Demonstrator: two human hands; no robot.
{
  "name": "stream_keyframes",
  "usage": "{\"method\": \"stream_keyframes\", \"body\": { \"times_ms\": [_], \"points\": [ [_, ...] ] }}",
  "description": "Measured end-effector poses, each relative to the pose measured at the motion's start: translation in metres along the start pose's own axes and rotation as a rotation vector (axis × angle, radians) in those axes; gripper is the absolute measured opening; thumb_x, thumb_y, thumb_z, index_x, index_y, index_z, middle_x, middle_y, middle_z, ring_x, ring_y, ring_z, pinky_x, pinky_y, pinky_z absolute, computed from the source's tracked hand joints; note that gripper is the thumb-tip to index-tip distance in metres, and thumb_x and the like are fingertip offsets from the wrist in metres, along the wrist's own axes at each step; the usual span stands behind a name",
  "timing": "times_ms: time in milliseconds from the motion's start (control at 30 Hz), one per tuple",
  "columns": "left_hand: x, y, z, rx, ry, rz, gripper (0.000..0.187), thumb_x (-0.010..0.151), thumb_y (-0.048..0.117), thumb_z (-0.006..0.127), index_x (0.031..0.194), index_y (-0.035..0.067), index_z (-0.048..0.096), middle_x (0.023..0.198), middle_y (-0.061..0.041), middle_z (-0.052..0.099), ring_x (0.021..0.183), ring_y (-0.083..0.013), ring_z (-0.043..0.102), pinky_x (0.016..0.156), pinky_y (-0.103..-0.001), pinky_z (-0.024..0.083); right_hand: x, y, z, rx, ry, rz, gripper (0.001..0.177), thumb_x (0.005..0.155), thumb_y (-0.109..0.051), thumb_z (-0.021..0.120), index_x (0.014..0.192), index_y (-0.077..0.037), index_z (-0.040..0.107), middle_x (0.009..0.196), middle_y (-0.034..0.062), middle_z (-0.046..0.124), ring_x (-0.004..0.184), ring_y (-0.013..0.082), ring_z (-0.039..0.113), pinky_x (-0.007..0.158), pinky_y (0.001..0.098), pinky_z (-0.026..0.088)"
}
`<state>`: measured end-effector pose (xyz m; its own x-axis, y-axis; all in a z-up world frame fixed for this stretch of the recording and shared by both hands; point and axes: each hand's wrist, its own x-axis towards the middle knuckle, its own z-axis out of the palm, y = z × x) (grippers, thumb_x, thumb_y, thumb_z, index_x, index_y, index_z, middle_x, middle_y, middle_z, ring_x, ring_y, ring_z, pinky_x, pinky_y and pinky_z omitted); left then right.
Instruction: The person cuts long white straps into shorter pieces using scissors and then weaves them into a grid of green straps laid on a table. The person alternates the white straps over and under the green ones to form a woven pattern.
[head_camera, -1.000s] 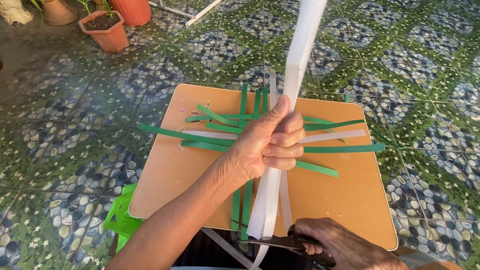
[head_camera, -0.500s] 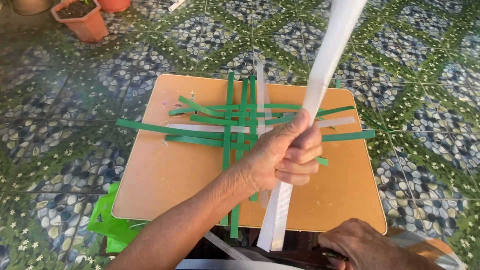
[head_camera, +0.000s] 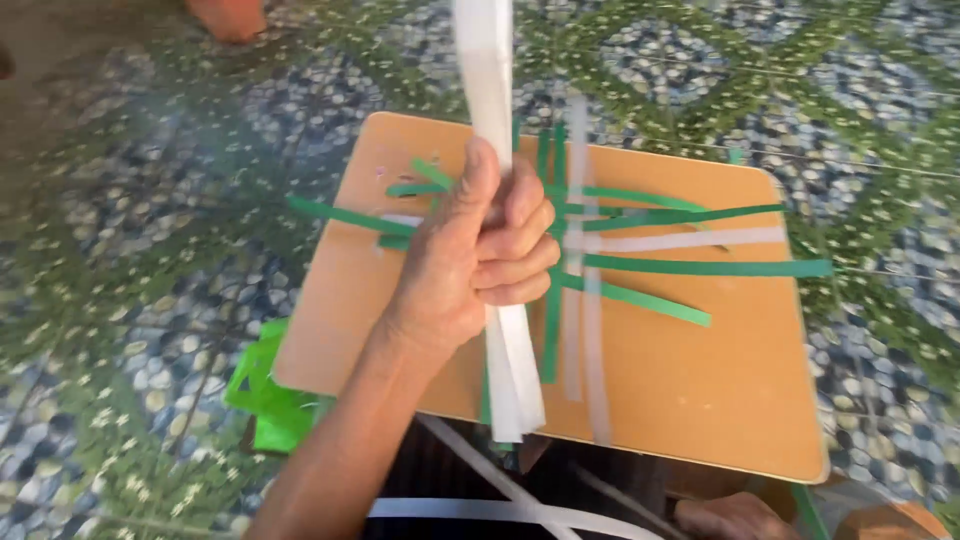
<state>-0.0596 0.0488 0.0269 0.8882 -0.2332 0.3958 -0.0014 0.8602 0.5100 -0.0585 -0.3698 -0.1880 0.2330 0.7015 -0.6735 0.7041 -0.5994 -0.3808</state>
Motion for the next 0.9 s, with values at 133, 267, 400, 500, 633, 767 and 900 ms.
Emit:
{"method": "stream_keyframes", "body": {
  "times_ms": [133, 267, 400, 500, 633, 767, 900],
  "points": [
    [-0.034, 0.051, 0.022, 0.264, 0.069, -0.004, 0.038, 0.095, 0.048, 0.052, 0.076, 0.016, 0.056, 0.056, 0.01, 0.033, 0.043, -0.0017, 0.026, 0.036, -0.018, 0.021, 0.005, -0.069, -0.026, 0.377, 0.144, 0.32, 0.02, 0.085, -0.054, 0.069, 0.083, -0.034, 0.065, 0.078, -0.0202, 0.064, 0.079, -0.0052, 0.061, 0.075, 0.0137, 0.048],
    [-0.068, 0.075, 0.034, 0.531, 0.397, 0.019, 0.043, 0.091, 0.051, 0.053, 0.071, 0.014, 0.052, 0.052, 0.009, 0.028, 0.041, -0.0023, 0.02, 0.035, -0.019, 0.014, 0.008, -0.145, -0.053, 0.731, 0.57, 0.215, 0.032, 0.076, -0.026, 0.081, 0.059, -0.014, 0.057, 0.056, -0.0007, 0.046, 0.054, 0.0145, 0.045, 0.054, 0.0296, 0.036],
    [-0.099, 0.075, 0.03, 0.634, 0.498, 0.001, 0.05, 0.092, 0.053, 0.049, 0.061, 0.015, 0.042, 0.051, 0.008, 0.026, 0.04, -0.003, 0.018, 0.036, -0.021, 0.012, 0.025, -0.183, -0.078, 2.026, 0.552, 0.141, 0.036, 0.093, -0.008, 0.061, 0.064, 0.004, 0.043, 0.064, 0.0122, 0.031, 0.055, 0.0227, 0.034, 0.046, 0.0383, 0.022],
    [-0.123, 0.063, 0.019, 0.685, 0.518, -0.014, 0.051, 0.091, 0.056, 0.051, 0.06, 0.016, 0.042, 0.05, 0.009, 0.028, 0.039, -0.0035, 0.019, 0.034, -0.021, 0.015, 0.012, -0.195, -0.113, 1.317, 0.759, 0.005, 0.023, 0.075, -0.01, 0.081, 0.093, 0.004, 0.08, 0.093, 0.0116, 0.072, 0.084, 0.0239, 0.07, 0.082, 0.0346, 0.05],
    [-0.141, 0.02, 0.009, 0.65, 0.579, -0.25, 0.044, 0.1, 0.046, 0.049, 0.07, 0.014, 0.051, 0.052, 0.01, 0.035, 0.042, -0.0027, 0.027, 0.035, -0.022, 0.017, 0.02, -0.238, -0.19, 1.19, 1.016, -0.168, 0.059, 0.067, -0.051, 0.067, 0.103, -0.005, 0.066, 0.104, 0.0187, 0.076, 0.088, 0.0261, 0.077, 0.072, 0.0368, 0.049],
    [-0.133, -0.024, 0.018, 0.587, 0.407, -0.354, 0.045, 0.1, 0.051, 0.045, 0.073, 0.015, 0.05, 0.056, 0.008, 0.03, 0.043, -0.003, 0.023, 0.037, -0.023, 0.015, 0.042, -0.263, -0.237, 1.19, 1.112, -0.514, 0.104, 0.062, -0.077, 0.07, 0.131, -0.007, 0.037, 0.12, 0.0307, 0.068, 0.103, 0.0402, 0.074, 0.086, 0.0567, 0.064],
    [-0.126, -0.049, 0.019, 0.422, 0.449, -0.319, 0.049, 0.1, 0.05, 0.048, 0.067, 0.014, 0.046, 0.049, 0.007, 0.03, 0.037, -0.0036, 0.028, 0.033, -0.023, 0.013, 0.057, -0.235, -0.242, 1.484, 0.898, -0.711, 0.045, 0.074, -0.026, 0.082, 0.109, -0.006, 0.063, 0.116, 0.031, 0.07, 0.097, 0.0414, 0.074, 0.09, 0.0461, 0.059]
  ]
}}
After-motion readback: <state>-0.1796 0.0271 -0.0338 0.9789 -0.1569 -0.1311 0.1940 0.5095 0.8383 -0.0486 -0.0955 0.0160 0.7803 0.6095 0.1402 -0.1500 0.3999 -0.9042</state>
